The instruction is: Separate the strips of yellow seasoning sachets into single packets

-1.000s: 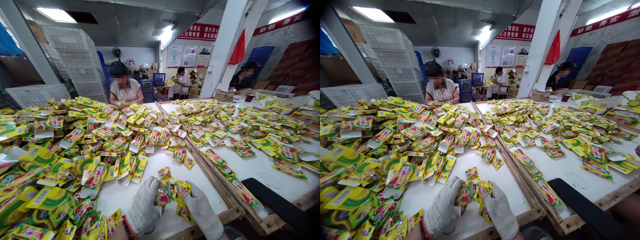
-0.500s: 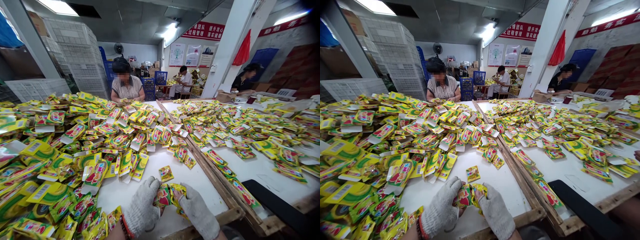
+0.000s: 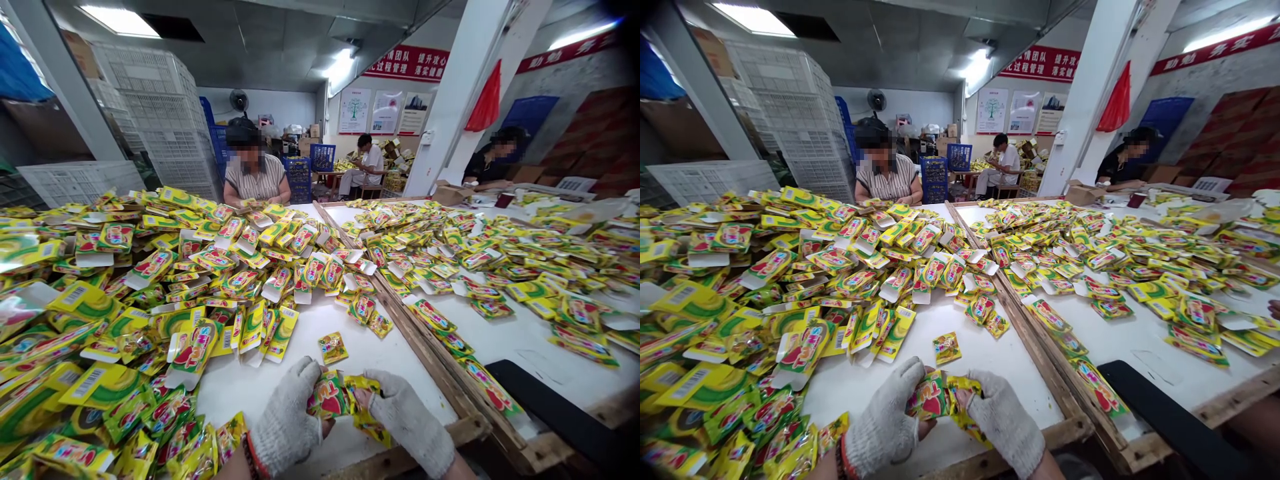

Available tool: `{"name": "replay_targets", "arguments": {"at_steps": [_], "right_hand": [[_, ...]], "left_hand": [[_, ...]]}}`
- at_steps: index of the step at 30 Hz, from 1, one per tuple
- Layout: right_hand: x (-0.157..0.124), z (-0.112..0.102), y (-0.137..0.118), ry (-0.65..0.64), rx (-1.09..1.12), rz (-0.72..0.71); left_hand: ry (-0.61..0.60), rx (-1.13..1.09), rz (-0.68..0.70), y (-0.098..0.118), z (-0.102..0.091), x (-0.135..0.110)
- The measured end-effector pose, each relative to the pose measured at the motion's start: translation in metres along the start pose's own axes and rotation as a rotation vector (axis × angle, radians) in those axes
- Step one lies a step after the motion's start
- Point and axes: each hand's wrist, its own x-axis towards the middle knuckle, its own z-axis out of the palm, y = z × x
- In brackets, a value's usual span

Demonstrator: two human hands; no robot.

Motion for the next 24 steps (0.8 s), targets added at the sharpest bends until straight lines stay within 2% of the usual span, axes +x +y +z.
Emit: {"name": "replay_targets", "arguments": {"at_steps": [2,4,6,9,12,16,17,21,24], "right_hand": [[0.001,-0.005,0.002,-0.063,-0.038,-0.012],[0.001,-0.008,0.002,-0.063,-0.071,-0.013],[0.001,-0.005,0.002,-0.002,-0.126,-0.009],[0.001,0.012,0.002,0.123,-0.202,0.005],[0.0,0.026,-0.001,0.209,-0.201,0.006],[-0.002,0.021,-0.007,0.039,0.001,0.007],[-0.002,0.018,-0.008,0.024,0.017,0.021],[-0.001,0.016,-0.012,0.1,-0.079,0.081],[0.002,0.02,-0.017,-0.011,-0.062,0.108]], "left_hand": [[0.02,0.044,0.092,-0.002,0.002,0.0],[0.019,0.088,0.143,-0.004,0.004,-0.001],[-0.012,0.15,0.15,-0.007,0.008,-0.001],[-0.041,0.24,0.111,-0.011,0.015,0.0],[-0.032,0.233,0.058,-0.014,0.019,0.0],[-0.024,0.235,0.011,-0.013,0.016,0.0],[-0.023,0.248,0.005,-0.012,0.015,0.001],[-0.027,0.261,0.026,-0.012,0.019,0.001],[-0.027,0.251,0.04,-0.012,0.022,-0.001]]}}
